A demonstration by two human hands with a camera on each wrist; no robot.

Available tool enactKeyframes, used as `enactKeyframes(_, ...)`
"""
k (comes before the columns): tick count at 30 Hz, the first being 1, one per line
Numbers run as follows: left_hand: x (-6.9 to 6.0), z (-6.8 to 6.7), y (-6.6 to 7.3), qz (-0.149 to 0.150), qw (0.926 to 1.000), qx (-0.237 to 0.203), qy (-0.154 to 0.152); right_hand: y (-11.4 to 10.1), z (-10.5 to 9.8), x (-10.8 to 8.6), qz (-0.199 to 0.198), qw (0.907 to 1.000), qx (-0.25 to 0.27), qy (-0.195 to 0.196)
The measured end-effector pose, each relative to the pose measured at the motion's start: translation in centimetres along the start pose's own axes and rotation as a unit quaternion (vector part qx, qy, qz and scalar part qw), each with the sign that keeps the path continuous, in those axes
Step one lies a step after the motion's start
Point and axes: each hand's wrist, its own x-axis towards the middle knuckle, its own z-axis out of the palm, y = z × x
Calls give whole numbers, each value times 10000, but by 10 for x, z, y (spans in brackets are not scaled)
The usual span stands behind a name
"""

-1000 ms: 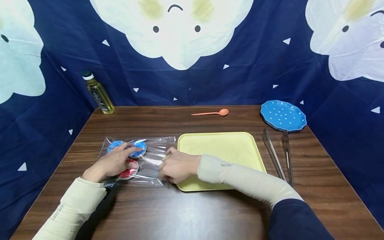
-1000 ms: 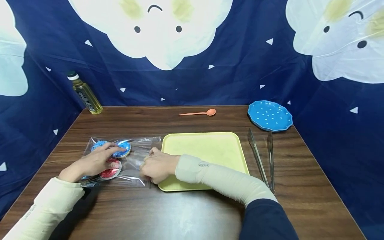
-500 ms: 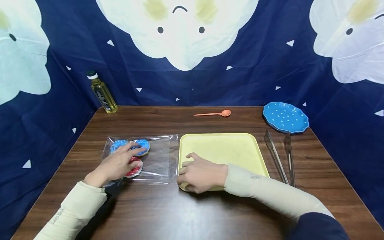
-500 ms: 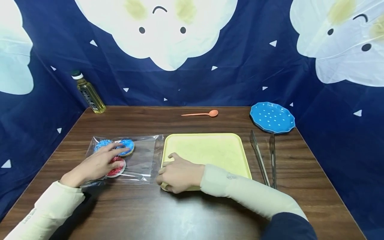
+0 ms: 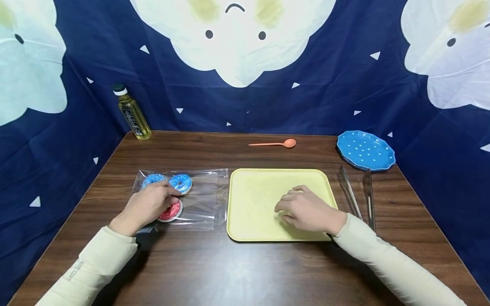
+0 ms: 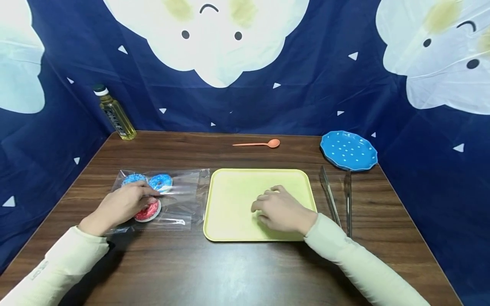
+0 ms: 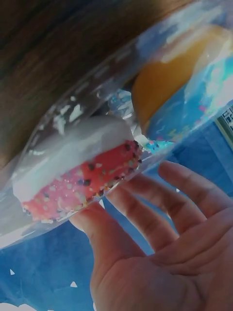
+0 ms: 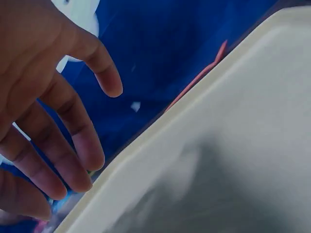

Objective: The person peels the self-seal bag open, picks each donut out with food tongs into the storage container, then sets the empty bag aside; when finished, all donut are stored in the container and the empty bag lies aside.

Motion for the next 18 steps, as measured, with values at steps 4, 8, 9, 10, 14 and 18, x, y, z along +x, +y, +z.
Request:
enactKeyframes(4,8,-3,1,-226,9994,-68,-239,12,-7,-25,779,9968,0,185)
enactKeyframes(8,13,-6,-1,-388,9980,-155,-476,24,-16,-48,1812,9830,-174,258)
enactKeyframes(9,13,-6,-1,-443,9976,-167,-514,27,-19,-54,2087,9775,-183,253)
enactKeyframes(10,14,-7,-2,-505,9971,-181,-544,30,-21,-59,2339,9718,-154,244)
enactKeyframes(14,15,-8,-2,-698,9954,-205,-628,41,-29,-81,3078,9512,165,143)
enactKeyframes(18,16,-8,0,-679,9953,-206,-655,48,-30,-100,3402,9397,350,48)
